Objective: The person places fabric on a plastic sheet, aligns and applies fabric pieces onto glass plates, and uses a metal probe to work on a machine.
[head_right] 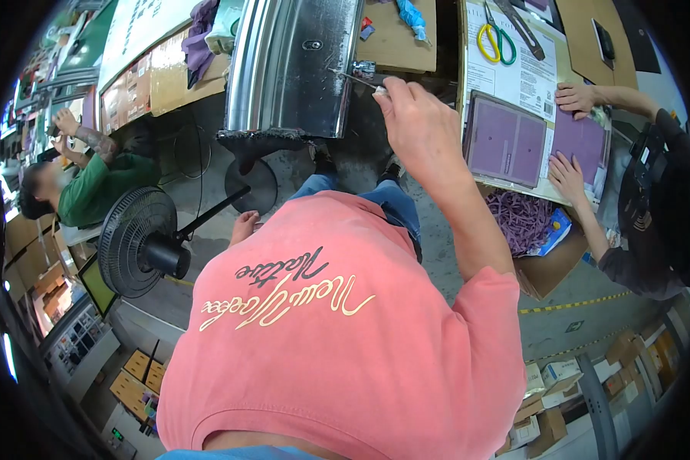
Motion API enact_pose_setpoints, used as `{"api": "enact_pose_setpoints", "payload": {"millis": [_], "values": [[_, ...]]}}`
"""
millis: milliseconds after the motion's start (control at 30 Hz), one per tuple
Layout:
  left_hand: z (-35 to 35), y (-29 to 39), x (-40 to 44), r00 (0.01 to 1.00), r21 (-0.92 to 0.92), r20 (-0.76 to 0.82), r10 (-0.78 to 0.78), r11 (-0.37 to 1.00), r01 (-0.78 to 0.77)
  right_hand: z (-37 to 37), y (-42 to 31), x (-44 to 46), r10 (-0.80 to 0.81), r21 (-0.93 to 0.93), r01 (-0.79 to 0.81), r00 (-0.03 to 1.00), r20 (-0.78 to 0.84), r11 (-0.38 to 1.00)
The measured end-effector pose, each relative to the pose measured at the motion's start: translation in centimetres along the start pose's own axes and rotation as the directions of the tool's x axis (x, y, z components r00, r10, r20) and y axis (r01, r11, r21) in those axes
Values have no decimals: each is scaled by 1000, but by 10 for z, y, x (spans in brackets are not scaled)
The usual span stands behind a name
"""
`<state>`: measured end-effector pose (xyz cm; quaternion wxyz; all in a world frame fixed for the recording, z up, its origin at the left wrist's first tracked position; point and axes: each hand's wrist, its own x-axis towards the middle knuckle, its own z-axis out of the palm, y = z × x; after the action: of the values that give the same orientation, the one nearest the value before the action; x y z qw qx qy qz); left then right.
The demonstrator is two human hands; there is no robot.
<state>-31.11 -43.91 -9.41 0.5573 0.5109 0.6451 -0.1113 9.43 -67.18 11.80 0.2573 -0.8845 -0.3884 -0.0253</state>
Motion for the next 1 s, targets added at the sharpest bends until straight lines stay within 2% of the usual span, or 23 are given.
{"api": "enact_pose_setpoints", "payload": {"millis": [67,133,200,233,367,567,700,867,900,1000], "values": [[0,1,1,1000,-6,-1,0,1000,0,-2,-2,0,22,-42,-21,999,24,999],[0,-1,-1,1000,-13,-7,0,1000,0,-10,-5,1,109,174,-125,989,96,977],[1,-1,0,1000,-16,-9,0,1000,0,-16,-6,2,182,370,-240,966,186,897],[1,-1,-1,1000,-17,-9,-1,1000,1,-14,-5,2,182,370,-241,966,186,897],[2,-2,-2,1000,-17,-8,-14,1000,14,3,-2,-5,71,294,-53,996,-54,954],[4,0,1,1000,-17,-9,-12,1000,11,-5,-12,-6,215,299,-224,975,60,928],[2,0,1,1000,-19,-6,-12,1000,12,12,-2,-8,63,373,10,981,-183,928],[4,2,2,1000,-9,-9,-24,1000,24,-21,-2,17,214,381,-89,930,-299,920],[2,3,2,1000,-11,-9,-11,1000,11,-21,1,19,211,379,-82,926,-312,922],[-1,6,7,1000,-14,-8,-6,1000,6,-10,11,11,98,310,-49,984,-145,949]]}}
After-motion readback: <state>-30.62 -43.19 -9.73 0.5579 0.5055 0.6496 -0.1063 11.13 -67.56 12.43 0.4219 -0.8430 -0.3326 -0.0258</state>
